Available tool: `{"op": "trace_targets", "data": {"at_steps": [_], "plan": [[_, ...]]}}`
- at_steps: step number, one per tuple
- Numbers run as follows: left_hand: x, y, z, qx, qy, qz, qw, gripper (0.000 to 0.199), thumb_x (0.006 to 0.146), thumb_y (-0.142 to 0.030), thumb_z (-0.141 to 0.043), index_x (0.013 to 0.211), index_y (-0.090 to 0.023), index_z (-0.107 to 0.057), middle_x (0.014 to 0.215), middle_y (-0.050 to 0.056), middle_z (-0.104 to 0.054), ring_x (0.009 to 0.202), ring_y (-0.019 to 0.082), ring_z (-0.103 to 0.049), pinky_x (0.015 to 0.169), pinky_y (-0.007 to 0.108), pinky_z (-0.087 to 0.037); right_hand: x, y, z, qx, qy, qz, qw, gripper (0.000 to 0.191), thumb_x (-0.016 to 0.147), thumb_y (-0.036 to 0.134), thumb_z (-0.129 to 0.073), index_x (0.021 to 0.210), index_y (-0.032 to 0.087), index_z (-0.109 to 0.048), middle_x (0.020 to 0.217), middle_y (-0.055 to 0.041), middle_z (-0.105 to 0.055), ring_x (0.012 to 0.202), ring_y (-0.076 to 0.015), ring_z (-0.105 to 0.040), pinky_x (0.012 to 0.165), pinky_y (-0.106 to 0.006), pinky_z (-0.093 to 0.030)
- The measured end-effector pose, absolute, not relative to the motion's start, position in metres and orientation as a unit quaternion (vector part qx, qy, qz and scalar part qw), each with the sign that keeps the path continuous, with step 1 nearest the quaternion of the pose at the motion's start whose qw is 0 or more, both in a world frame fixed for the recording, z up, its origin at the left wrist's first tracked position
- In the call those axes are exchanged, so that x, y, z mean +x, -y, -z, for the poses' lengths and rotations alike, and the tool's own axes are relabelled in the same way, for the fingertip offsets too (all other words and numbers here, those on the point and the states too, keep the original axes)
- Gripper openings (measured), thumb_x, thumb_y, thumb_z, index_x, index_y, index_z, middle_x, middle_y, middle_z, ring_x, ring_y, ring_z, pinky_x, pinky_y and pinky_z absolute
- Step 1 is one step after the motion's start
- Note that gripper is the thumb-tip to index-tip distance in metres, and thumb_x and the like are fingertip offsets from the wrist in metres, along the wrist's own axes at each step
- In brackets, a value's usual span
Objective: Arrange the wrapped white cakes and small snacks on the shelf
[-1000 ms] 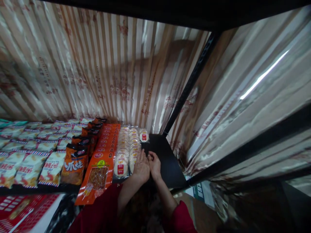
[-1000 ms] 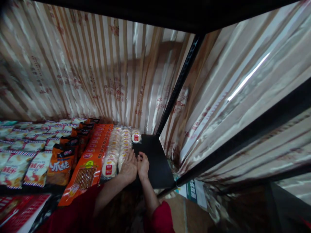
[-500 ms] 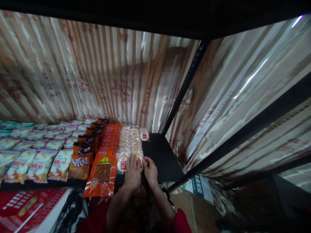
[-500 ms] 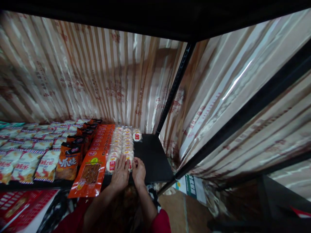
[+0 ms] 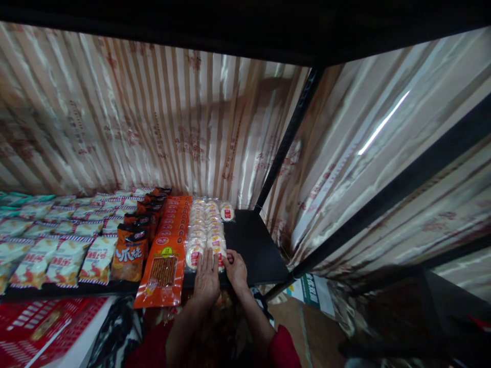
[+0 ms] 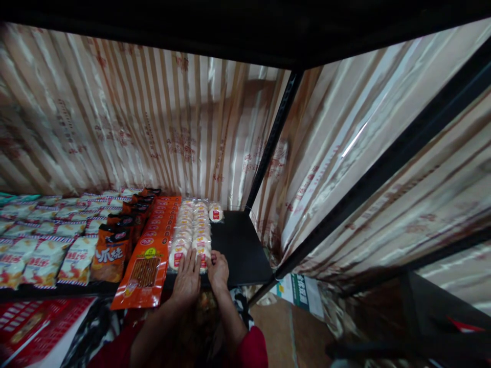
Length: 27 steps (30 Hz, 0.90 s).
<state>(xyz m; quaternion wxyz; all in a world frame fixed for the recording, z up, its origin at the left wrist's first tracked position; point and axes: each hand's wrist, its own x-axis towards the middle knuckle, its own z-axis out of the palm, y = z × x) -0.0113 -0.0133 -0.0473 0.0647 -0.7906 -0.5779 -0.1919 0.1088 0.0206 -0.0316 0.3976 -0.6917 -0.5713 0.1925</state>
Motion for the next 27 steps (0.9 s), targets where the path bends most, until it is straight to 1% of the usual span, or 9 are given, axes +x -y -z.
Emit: {"op": "trace_targets", "data": {"at_steps": [3,7,12,17,20,23,25,27], "plan": [[-0.01,0.015,0.052,-0.791,0.574,0.195,0.081,0.055,0.078,-0.016,-0.045,0.132,-0.009,-0.045,0.141,0.019,-0.038,0.133,0.03,-0.03,0.107,0.048,-0.029,0.11,-0.019,0.031,-0.694,0.571,-0.193,0.395,0.014,0.07,0.024,-0.056,0.079,0.02,-0.066,0.074,-0.0026,-0.063,0.068,-0.0169,-0.06,0.067,-0.026,-0.049],[-0.008,0.017,0.057,-0.79,0.57,0.207,0.089,0.056,0.076,-0.009,-0.042,0.133,-0.008,-0.044,0.142,0.018,-0.037,0.135,0.029,-0.026,0.107,0.046,-0.03,0.112,-0.017,0.031,-0.689,0.564,-0.204,0.406,0.013,0.069,0.025,-0.056,0.078,0.021,-0.064,0.076,-0.003,-0.063,0.069,-0.0171,-0.061,0.068,-0.027,-0.05],[-0.006,0.017,0.068,-0.791,0.559,0.231,0.089,0.055,0.078,-0.009,-0.039,0.132,-0.008,-0.044,0.142,0.018,-0.037,0.135,0.028,-0.026,0.105,0.046,-0.034,0.116,-0.011,0.029,-0.678,0.561,-0.225,0.418,0.007,0.07,0.027,-0.056,0.075,0.023,-0.059,0.074,-0.0005,-0.064,0.07,-0.0171,-0.063,0.067,-0.027,-0.049],[-0.002,0.02,0.071,-0.807,0.538,0.23,0.081,0.053,0.079,-0.012,-0.038,0.132,-0.006,-0.045,0.14,0.02,-0.039,0.133,0.03,-0.03,0.104,0.045,-0.035,0.124,-0.007,0.025,-0.684,0.555,-0.259,0.396,0.007,0.071,0.03,-0.055,0.073,0.023,-0.054,0.069,0.0022,-0.064,0.067,-0.0159,-0.063,0.066,-0.025,-0.048],[0.001,0.021,0.071,-0.813,0.532,0.229,0.063,0.055,0.079,-0.014,-0.039,0.133,-0.006,-0.044,0.142,0.02,-0.036,0.133,0.031,-0.03,0.105,0.045,-0.034,0.131,-0.005,0.023,-0.697,0.538,-0.274,0.387,0.012,0.068,0.029,-0.058,0.077,0.023,-0.054,0.069,0.0023,-0.064,0.064,-0.0149,-0.063,0.062,-0.024,-0.047],[0.004,0.019,0.071,-0.824,0.514,0.232,0.054,0.056,0.08,-0.017,-0.04,0.135,-0.006,-0.042,0.143,0.02,-0.032,0.135,0.03,-0.027,0.106,0.044,-0.033,0.139,-0.006,0.024,-0.696,0.517,-0.3,0.399,0.025,0.066,0.029,-0.06,0.089,0.022,-0.055,0.071,0.0022,-0.065,0.061,-0.0141,-0.062,0.059,-0.024,-0.047],[0.006,0.018,0.071,-0.833,0.501,0.228,0.048,0.056,0.08,-0.016,-0.039,0.136,-0.007,-0.04,0.143,0.019,-0.032,0.135,0.029,-0.026,0.105,0.043,-0.034,0.146,-0.008,0.026,-0.692,0.507,-0.311,0.409,0.033,0.064,0.029,-0.061,0.096,0.021,-0.056,0.071,0.0021,-0.065,0.06,-0.0144,-0.062,0.059,-0.024,-0.048],[0.01,0.016,0.069,-0.844,0.49,0.216,0.036,0.056,0.081,-0.016,-0.038,0.136,-0.007,-0.039,0.144,0.019,-0.032,0.134,0.03,-0.027,0.104,0.042,-0.037,0.152,-0.01,0.028,-0.685,0.501,-0.324,0.419,0.034,0.063,0.028,-0.061,0.096,0.02,-0.058,0.069,0.0018,-0.065,0.06,-0.0151,-0.063,0.059,-0.025,-0.049]]}}
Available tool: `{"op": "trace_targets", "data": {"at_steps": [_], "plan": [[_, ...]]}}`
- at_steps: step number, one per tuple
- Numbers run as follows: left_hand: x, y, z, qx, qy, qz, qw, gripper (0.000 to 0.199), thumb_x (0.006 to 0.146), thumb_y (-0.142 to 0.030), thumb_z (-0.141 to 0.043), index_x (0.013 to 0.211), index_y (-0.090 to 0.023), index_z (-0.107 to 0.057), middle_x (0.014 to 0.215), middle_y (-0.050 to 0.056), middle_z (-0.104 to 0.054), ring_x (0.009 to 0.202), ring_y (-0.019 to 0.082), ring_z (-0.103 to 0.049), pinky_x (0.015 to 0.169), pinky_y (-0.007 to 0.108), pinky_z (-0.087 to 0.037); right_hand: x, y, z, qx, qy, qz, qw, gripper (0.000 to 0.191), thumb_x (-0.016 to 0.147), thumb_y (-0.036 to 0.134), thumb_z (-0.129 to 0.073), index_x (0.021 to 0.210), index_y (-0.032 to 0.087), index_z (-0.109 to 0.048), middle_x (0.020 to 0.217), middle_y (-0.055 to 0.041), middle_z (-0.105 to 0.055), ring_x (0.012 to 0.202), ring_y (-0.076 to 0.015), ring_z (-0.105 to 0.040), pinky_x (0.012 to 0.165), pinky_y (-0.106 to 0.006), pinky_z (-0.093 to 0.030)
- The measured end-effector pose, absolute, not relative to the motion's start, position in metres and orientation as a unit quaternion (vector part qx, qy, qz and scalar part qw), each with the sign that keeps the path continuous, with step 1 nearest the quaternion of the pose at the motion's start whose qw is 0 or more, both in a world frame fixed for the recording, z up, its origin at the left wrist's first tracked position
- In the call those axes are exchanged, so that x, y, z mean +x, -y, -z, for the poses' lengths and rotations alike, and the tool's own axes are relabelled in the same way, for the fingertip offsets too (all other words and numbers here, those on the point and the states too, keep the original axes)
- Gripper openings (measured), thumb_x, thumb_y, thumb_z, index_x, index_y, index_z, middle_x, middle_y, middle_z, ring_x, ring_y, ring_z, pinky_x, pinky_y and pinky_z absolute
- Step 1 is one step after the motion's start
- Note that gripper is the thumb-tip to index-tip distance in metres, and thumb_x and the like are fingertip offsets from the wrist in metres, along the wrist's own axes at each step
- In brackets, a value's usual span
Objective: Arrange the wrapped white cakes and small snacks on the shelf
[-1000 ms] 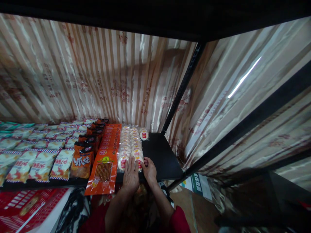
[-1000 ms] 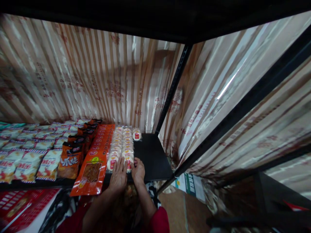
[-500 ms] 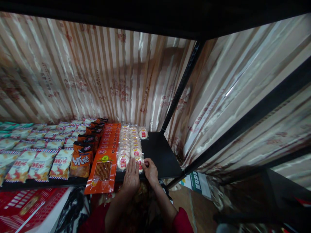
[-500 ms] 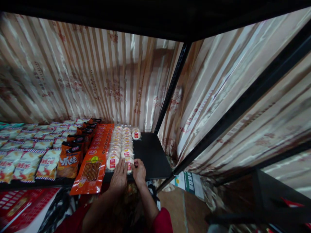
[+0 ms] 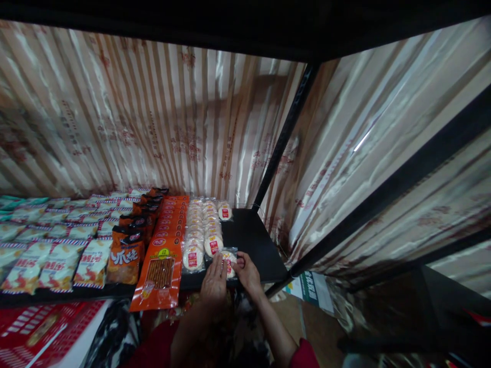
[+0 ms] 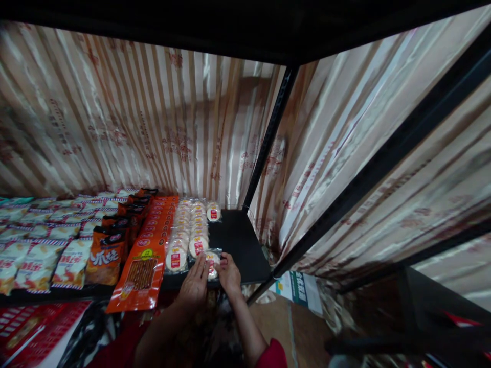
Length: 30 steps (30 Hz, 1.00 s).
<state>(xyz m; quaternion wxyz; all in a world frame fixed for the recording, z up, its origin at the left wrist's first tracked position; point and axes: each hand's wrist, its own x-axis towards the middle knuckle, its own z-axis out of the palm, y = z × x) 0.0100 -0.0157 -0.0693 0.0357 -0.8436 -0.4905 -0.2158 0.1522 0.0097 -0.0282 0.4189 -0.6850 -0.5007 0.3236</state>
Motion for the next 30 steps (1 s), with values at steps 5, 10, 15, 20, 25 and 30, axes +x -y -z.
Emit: {"op": "trace_targets", "data": {"at_steps": [5,10,15,20,25,30], "plan": [[0.026,0.012,0.062,-0.852,0.495,0.172,0.001,0.059,0.081,-0.021,-0.041,0.137,-0.006,-0.037,0.144,0.019,-0.028,0.134,0.032,-0.026,0.104,0.042,-0.037,0.169,-0.016,0.026,-0.664,0.49,-0.381,0.418,0.023,0.062,0.028,-0.059,0.083,0.019,-0.063,0.066,-0.0006,-0.066,0.058,-0.0168,-0.062,0.055,-0.026,-0.049],[0.04,0.006,0.059,-0.857,0.49,0.161,0.0,0.055,0.083,-0.016,-0.037,0.137,-0.008,-0.038,0.144,0.018,-0.03,0.133,0.03,-0.028,0.103,0.041,-0.037,0.185,-0.027,0.023,-0.651,0.498,-0.385,0.424,0.018,0.059,0.025,-0.059,0.075,0.019,-0.064,0.066,-0.0009,-0.067,0.061,-0.017,-0.062,0.058,-0.025,-0.049],[0.044,-0.002,0.047,-0.869,0.473,0.143,-0.037,0.053,0.086,-0.021,-0.036,0.137,-0.007,-0.038,0.145,0.017,-0.03,0.134,0.029,-0.026,0.107,0.039,-0.033,0.196,-0.044,0.026,-0.658,0.491,-0.363,0.441,0.02,0.06,0.027,-0.059,0.076,0.017,-0.063,0.066,-0.0017,-0.066,0.06,-0.0168,-0.061,0.057,-0.025,-0.048],[0.049,-0.013,0.033,-0.877,0.462,0.097,-0.095,0.055,0.086,-0.024,-0.039,0.137,-0.003,-0.036,0.145,0.02,-0.026,0.136,0.029,-0.022,0.108,0.039,-0.029,0.201,-0.063,0.028,-0.69,0.485,-0.325,0.428,0.02,0.062,0.025,-0.057,0.08,0.017,-0.064,0.07,-0.0029,-0.068,0.063,-0.0177,-0.063,0.057,-0.025,-0.049],[0.056,-0.023,0.016,-0.869,0.466,0.067,-0.153,0.06,0.085,-0.027,-0.04,0.137,0.001,-0.033,0.147,0.023,-0.019,0.138,0.031,-0.015,0.111,0.042,-0.022,0.206,-0.08,0.031,-0.702,0.497,-0.29,0.419,0.02,0.065,0.024,-0.058,0.083,0.017,-0.064,0.073,-0.0037,-0.069,0.066,-0.0177,-0.065,0.062,-0.025,-0.05],[0.061,-0.035,0.003,-0.855,0.484,0.041,-0.181,0.059,0.086,-0.027,-0.037,0.136,0.003,-0.033,0.148,0.023,-0.012,0.138,0.032,-0.009,0.112,0.045,-0.016,0.207,-0.098,0.037,-0.7,0.509,-0.271,0.421,0.022,0.067,0.025,-0.057,0.086,0.017,-0.064,0.077,-0.0047,-0.069,0.068,-0.0176,-0.065,0.064,-0.026,-0.051]]}}
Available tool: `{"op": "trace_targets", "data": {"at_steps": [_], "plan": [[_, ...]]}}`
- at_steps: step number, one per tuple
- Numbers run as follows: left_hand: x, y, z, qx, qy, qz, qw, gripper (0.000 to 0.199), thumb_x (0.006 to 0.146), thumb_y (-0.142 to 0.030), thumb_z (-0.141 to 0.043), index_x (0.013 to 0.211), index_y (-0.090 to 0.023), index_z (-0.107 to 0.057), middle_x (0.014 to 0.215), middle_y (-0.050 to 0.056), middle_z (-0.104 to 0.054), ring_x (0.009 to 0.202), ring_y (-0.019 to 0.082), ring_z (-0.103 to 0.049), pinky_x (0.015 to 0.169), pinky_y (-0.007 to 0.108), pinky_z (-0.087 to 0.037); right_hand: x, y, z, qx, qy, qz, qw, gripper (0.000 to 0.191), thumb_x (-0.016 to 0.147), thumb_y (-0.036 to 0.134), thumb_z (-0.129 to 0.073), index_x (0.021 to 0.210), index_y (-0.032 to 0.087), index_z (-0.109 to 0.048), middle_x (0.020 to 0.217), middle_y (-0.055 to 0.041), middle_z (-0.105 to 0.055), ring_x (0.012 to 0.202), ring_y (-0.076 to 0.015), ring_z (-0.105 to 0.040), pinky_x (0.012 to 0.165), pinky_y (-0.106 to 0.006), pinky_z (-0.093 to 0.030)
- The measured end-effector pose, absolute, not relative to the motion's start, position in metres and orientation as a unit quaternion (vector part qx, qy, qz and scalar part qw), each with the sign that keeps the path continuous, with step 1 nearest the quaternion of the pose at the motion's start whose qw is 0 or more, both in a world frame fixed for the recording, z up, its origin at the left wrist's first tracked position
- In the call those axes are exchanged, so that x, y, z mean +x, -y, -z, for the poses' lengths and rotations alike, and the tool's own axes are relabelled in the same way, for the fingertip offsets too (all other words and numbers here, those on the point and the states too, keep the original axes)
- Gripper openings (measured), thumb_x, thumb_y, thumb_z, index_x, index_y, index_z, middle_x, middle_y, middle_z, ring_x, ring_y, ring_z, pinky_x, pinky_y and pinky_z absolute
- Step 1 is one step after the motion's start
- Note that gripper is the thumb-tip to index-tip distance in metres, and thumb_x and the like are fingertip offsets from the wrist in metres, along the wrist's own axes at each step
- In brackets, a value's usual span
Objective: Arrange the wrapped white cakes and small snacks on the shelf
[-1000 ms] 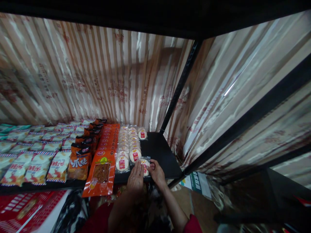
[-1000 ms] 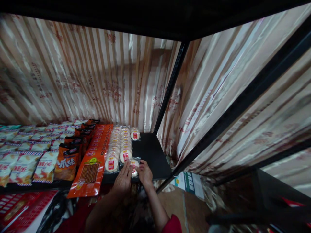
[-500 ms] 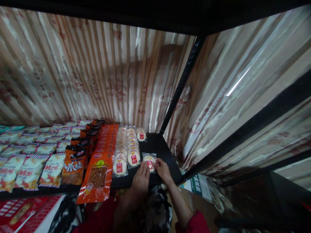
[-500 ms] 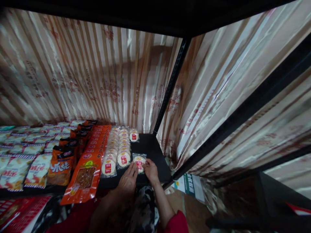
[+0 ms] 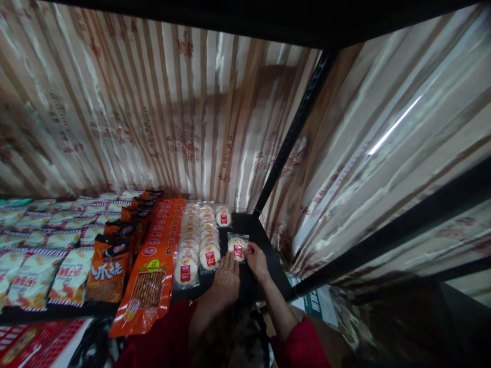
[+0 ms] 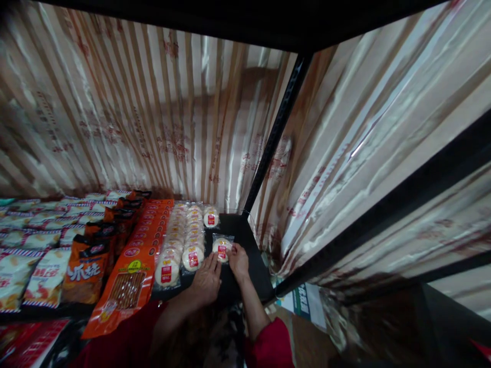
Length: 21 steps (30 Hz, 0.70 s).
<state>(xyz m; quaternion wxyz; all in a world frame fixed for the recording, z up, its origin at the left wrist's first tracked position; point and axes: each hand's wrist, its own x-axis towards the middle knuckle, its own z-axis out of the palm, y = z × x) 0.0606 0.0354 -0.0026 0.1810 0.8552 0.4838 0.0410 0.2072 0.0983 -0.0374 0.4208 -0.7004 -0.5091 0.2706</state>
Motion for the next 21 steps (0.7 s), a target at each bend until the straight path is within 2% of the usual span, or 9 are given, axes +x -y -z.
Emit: {"op": "trace_targets", "data": {"at_steps": [7,15,21], "plan": [[0.064,-0.061,0.002,0.863,-0.493,-0.033,0.11,0.059,0.086,-0.028,-0.037,0.134,0.005,-0.036,0.147,0.024,-0.018,0.138,0.032,-0.012,0.112,0.051,-0.014,0.201,-0.128,0.048,-0.676,0.511,-0.254,0.467,0.026,0.067,0.028,-0.056,0.088,0.016,-0.064,0.078,-0.0059,-0.068,0.068,-0.019,-0.063,0.066,-0.03,-0.051],[0.068,-0.09,-0.008,0.863,-0.503,0.004,0.051,0.056,0.088,-0.029,-0.035,0.133,0.003,-0.039,0.143,0.024,-0.032,0.136,0.034,-0.023,0.108,0.056,-0.016,0.193,-0.155,0.052,-0.653,0.51,-0.244,0.504,0.027,0.067,0.029,-0.055,0.089,0.017,-0.065,0.08,-0.0047,-0.068,0.072,-0.0196,-0.063,0.068,-0.031,-0.051],[0.069,-0.102,-0.009,0.853,-0.521,0.019,0.028,0.056,0.088,-0.031,-0.034,0.133,0.004,-0.04,0.141,0.025,-0.034,0.136,0.034,-0.022,0.11,0.053,-0.014,0.19,-0.17,0.052,-0.648,0.525,-0.226,0.503,0.025,0.068,0.028,-0.054,0.088,0.018,-0.065,0.078,-0.0037,-0.067,0.071,-0.0187,-0.062,0.068,-0.03,-0.05]]}}
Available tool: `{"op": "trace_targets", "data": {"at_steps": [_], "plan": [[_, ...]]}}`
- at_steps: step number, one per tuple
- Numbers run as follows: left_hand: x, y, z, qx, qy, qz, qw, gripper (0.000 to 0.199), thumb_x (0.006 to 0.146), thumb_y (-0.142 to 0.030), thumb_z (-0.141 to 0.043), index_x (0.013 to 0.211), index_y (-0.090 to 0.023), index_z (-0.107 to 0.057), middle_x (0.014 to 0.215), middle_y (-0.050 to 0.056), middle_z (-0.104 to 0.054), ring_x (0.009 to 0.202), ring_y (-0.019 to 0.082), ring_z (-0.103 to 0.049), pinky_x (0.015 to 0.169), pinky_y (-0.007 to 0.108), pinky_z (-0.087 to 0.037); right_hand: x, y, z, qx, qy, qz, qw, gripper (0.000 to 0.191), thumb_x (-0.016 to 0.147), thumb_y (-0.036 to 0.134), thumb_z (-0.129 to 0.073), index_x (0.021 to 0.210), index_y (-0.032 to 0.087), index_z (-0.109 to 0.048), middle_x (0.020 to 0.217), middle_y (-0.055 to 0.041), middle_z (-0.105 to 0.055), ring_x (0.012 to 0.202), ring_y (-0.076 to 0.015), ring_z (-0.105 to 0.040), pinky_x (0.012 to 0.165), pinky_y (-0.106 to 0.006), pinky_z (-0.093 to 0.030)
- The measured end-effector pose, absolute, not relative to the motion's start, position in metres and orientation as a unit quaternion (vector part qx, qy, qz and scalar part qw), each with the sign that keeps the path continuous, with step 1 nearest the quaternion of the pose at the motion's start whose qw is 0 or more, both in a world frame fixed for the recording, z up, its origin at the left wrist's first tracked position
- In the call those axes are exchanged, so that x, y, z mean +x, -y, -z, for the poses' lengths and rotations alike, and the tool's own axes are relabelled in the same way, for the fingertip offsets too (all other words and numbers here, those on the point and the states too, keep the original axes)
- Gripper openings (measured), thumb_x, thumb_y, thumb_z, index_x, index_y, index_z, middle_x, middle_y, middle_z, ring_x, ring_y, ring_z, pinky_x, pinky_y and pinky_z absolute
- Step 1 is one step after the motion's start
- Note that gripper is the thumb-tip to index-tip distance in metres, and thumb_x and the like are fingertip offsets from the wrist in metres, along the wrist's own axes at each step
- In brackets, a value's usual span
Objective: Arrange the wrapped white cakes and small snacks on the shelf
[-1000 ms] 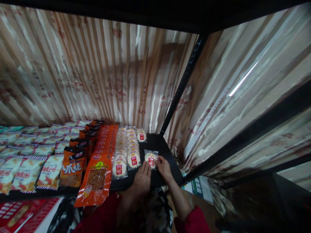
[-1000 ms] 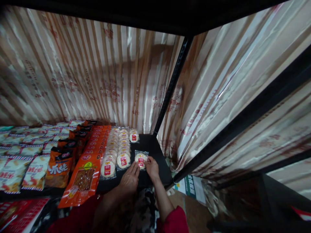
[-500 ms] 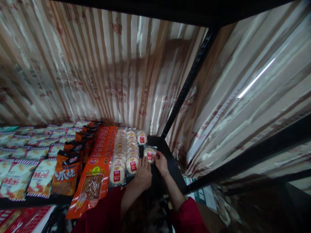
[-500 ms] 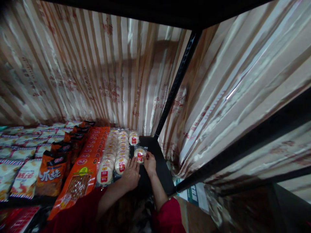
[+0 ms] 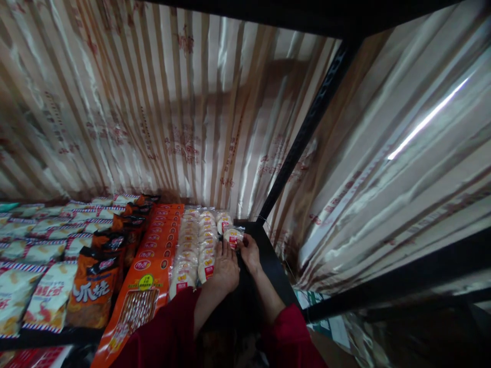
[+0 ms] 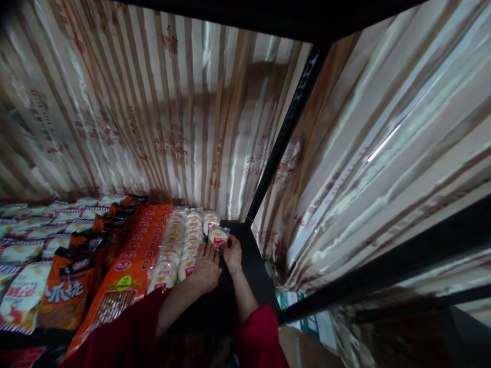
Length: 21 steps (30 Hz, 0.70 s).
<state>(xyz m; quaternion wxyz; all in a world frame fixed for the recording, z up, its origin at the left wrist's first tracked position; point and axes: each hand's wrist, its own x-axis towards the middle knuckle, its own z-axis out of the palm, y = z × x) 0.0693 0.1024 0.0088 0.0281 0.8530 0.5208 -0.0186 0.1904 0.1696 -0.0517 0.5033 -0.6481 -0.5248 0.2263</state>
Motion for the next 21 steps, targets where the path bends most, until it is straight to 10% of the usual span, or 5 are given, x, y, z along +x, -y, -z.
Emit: {"op": "trace_targets", "data": {"at_steps": [21], "plan": [[0.068,-0.125,0.003,0.839,-0.543,-0.025,0.002,0.055,0.082,-0.026,-0.045,0.128,0.004,-0.046,0.137,0.026,-0.039,0.132,0.037,-0.029,0.108,0.058,-0.012,0.175,-0.197,0.056,-0.644,0.54,-0.225,0.493,0.031,0.067,0.027,-0.056,0.095,0.017,-0.065,0.089,-0.0059,-0.063,0.081,-0.0196,-0.06,0.078,-0.032,-0.05]]}}
